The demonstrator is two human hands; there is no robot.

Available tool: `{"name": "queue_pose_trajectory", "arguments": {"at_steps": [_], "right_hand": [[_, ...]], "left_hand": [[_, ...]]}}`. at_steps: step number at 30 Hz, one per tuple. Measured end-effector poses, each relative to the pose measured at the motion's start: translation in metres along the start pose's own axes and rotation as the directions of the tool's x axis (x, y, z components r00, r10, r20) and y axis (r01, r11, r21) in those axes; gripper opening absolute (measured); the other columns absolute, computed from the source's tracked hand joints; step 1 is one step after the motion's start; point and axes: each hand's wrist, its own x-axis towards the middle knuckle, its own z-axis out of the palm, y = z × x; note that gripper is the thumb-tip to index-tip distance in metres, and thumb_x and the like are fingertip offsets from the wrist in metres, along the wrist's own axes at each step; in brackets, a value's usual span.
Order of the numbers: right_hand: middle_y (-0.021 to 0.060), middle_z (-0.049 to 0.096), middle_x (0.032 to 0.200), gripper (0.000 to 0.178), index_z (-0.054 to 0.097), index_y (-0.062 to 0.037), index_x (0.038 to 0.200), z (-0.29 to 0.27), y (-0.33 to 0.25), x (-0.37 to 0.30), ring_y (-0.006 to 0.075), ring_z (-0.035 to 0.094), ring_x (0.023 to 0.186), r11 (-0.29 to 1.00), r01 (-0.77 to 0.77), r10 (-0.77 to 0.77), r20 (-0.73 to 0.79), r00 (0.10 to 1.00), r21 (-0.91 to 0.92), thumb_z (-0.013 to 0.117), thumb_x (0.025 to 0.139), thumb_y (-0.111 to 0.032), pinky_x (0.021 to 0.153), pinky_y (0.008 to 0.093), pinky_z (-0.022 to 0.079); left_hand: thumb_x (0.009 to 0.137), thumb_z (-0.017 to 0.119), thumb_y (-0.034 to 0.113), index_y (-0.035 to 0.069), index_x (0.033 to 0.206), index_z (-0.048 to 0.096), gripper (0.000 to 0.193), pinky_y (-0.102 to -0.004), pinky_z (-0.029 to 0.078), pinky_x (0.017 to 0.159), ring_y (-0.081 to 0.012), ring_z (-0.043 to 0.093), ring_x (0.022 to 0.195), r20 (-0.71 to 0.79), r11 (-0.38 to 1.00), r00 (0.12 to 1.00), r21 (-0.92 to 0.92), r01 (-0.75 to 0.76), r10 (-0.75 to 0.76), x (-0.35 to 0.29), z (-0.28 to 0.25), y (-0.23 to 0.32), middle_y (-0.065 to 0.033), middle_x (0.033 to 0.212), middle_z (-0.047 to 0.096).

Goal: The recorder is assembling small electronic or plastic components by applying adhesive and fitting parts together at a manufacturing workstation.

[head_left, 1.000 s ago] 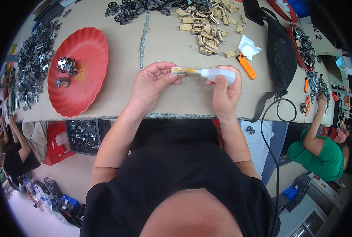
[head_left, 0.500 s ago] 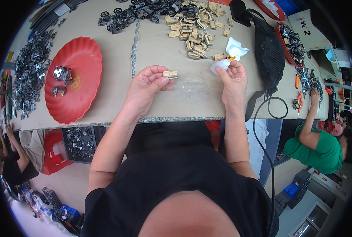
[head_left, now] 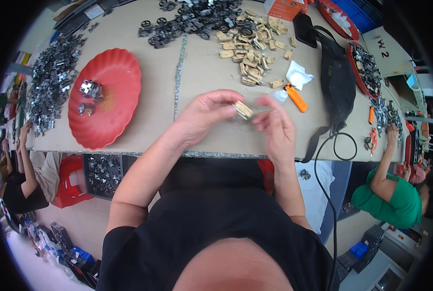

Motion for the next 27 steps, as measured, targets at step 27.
{"name": "queue_pose_trajectory", "arguments": {"at_steps": [27], "right_hand": [[0.0084, 0.056, 0.099, 0.051, 0.045, 0.0036, 0.117, -0.004, 0.028, 0.011, 0.0123, 0.049, 0.071, 0.694, -0.32, 0.164, 0.291, 0.942, 0.645, 0.056, 0.085, -0.034, 0.062, 0.0236, 0.039]], "left_hand": [[0.085, 0.038, 0.034, 0.014, 0.122, 0.049, 0.044, -0.0384, 0.036, 0.097, -0.0368, 0.043, 0.114, -0.684, 0.314, 0.607, 0.727, 0.61, 0.403, 0.131, -0.179, 0.093, -0.023, 0.119, 0.049]]}}
